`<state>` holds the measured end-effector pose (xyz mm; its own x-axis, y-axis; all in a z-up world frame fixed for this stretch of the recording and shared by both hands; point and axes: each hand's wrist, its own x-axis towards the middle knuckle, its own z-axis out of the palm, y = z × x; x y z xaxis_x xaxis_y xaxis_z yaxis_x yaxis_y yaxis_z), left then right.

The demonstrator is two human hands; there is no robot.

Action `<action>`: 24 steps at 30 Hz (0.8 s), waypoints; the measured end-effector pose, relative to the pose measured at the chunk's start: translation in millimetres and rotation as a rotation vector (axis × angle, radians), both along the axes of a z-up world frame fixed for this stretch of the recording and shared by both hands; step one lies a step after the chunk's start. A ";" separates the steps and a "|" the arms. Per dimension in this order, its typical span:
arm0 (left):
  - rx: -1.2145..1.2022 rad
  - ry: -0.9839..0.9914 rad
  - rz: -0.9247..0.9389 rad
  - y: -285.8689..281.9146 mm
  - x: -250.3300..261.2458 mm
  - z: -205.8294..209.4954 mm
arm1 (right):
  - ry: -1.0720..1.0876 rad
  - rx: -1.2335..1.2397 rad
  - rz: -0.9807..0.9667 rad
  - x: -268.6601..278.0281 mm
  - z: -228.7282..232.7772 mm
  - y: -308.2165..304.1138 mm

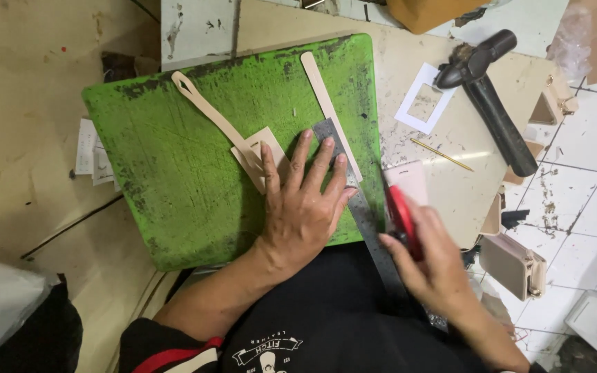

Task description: Cutting leather strips using a utility knife and ruler, followed by assembling small leather tags with paper inserts.

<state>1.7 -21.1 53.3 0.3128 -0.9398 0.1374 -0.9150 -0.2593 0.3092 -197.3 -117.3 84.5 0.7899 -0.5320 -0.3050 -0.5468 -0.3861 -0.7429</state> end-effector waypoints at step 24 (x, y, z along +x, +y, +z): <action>0.039 0.029 -0.009 -2.8 3.9 5.8 | -0.156 -0.542 0.126 24.8 -10.0 18.8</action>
<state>5.6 -23.9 59.1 0.3074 -0.9471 0.0920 -0.9081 -0.2631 0.3259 -172.4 -98.4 74.5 0.8711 -0.4787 0.1098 -0.3718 -0.7889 -0.4894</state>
